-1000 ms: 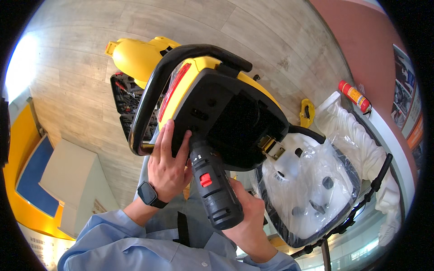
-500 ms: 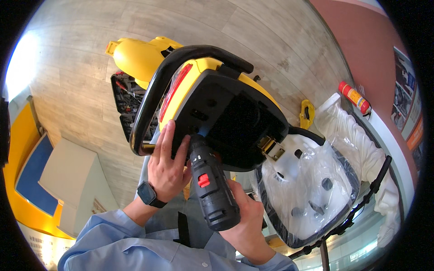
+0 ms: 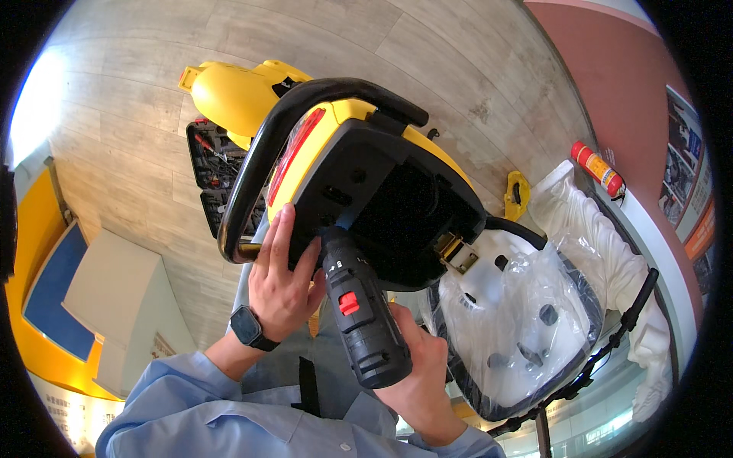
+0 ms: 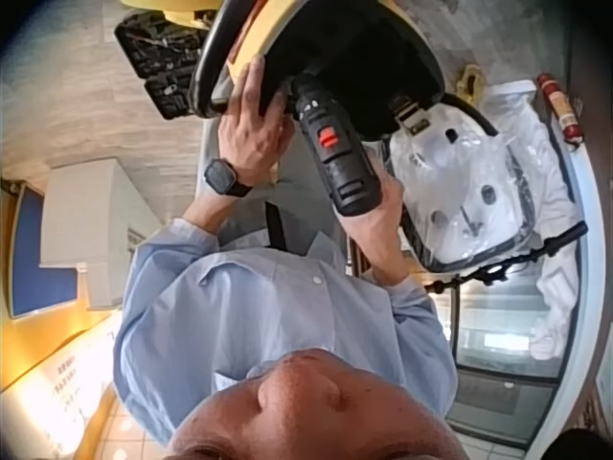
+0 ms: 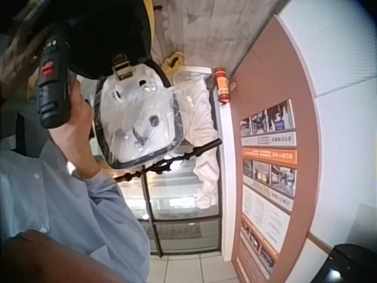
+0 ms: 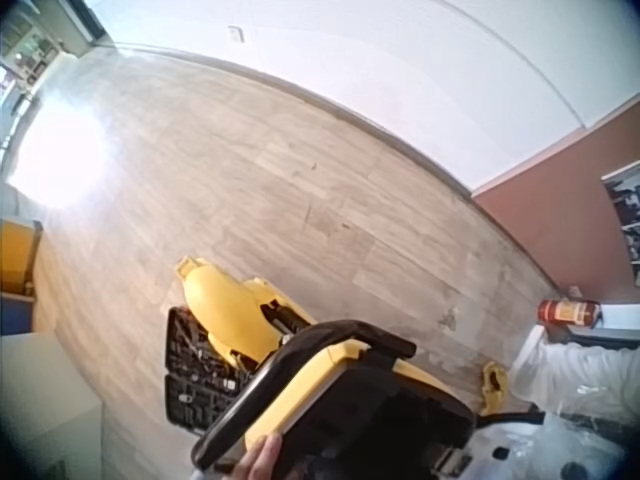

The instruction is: Using a power drill to tighten or remove screws from a small yellow electric scooter.

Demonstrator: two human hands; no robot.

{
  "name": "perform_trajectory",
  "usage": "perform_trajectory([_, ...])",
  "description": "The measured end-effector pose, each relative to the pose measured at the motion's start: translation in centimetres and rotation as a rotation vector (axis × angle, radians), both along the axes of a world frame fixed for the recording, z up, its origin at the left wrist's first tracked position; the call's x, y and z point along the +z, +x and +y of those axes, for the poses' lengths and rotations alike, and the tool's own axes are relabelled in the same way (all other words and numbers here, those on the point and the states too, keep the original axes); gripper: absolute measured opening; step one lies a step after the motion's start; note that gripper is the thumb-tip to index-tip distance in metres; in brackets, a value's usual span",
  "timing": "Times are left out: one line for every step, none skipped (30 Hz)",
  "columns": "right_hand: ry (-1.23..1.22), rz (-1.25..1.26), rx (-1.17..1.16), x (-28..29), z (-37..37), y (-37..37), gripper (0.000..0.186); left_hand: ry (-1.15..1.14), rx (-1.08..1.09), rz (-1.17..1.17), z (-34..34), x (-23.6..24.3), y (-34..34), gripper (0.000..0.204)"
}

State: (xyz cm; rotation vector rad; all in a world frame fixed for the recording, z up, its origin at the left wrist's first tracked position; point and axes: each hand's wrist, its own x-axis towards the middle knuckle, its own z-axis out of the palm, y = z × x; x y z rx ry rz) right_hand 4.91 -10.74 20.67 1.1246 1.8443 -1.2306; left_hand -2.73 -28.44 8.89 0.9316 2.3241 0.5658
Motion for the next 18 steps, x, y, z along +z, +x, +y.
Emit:
perform_trajectory([0.001, 0.001, 0.000, 0.0, 0.1, -0.1, 0.039, -0.001, 0.000, -0.001, 0.0, 0.0, -0.1, 0.041])
perform_trajectory([0.002, 0.002, -0.001, 0.0, 0.1, -0.1, 0.039, 0.030, 0.025, -0.037, -0.1, 0.1, -0.2, 0.039])
perform_trajectory([0.001, 0.002, -0.001, 0.0, 0.1, 0.0, 0.039, 0.060, 0.051, -0.074, -0.1, 0.2, -0.3, 0.037])
perform_trajectory([-0.013, 0.005, 0.001, 0.0, 0.1, 0.3, 0.039, 0.059, 0.051, -0.074, -0.1, 0.2, -0.4, 0.037])
perform_trajectory([-0.028, 0.005, 0.003, 0.0, 0.1, 0.5, 0.039, 0.074, 0.053, -0.061, -0.1, 0.1, -0.4, 0.035])
perform_trajectory([-0.029, 0.004, 0.003, 0.0, 0.1, 0.5, 0.039, 0.090, 0.056, -0.049, -0.1, 0.0, -0.4, 0.034])
perform_trajectory([-0.025, 0.008, 0.003, 0.0, 0.1, 0.4, 0.039, 0.088, 0.056, -0.050, -0.1, 0.0, -0.4, 0.034])
perform_trajectory([-0.022, 0.013, 0.003, 0.0, 0.1, 0.3, 0.039, 0.104, 0.057, -0.026, -0.2, -0.1, -0.5, 0.031])
perform_trajectory([-0.023, 0.013, 0.003, 0.0, 0.1, 0.2, 0.039, 0.119, 0.057, -0.001, -0.2, -0.1, -0.7, 0.028])
perform_trajectory([-0.014, 0.018, -0.010, -0.1, 0.1, 0.2, 0.039, 0.118, 0.058, -0.001, -0.3, -0.1, -0.8, 0.028])
perform_trajectory([-0.003, 0.023, -0.022, -0.1, 0.2, 0.1, 0.039, 0.126, 0.058, -0.005, -0.4, -0.2, -1.0, 0.026])
perform_trajectory([-0.002, 0.023, -0.021, -0.1, 0.2, 0.2, 0.039, 0.135, 0.058, -0.009, -0.4, -0.2, -1.1, 0.024])
perform_trajectory([-0.004, 0.028, -0.014, -0.1, 0.3, 0.3, 0.039, 0.136, 0.059, -0.009, -0.4, -0.2, -1.2, 0.024])
perform_trajectory([-0.008, 0.030, -0.008, -0.1, 0.4, 0.4, 0.040, 0.143, 0.064, -0.003, -0.5, -0.2, -1.2, 0.024])
perform_trajectory([-0.008, 0.029, -0.007, 0.0, 0.4, 0.2, 0.040, 0.150, 0.068, 0.002, -0.5, -0.2, -1.2, 0.024])
perform_trajectory([-0.002, -0.007, 0.012, 0.1, 0.4, -0.1, 0.041, 0.150, 0.070, 0.001, -0.5, -0.3, -1.2, 0.024])
perform_trajectory([0.004, -0.043, 0.033, 0.2, 0.4, -0.4, 0.042, 0.154, 0.072, 0.003, -0.5, -0.3, -1.2, 0.024])
perform_trajectory([0.004, -0.044, 0.036, 0.3, 0.4, -0.7, 0.042, 0.158, 0.074, 0.006, -0.4, -0.3, -1.2, 0.024])
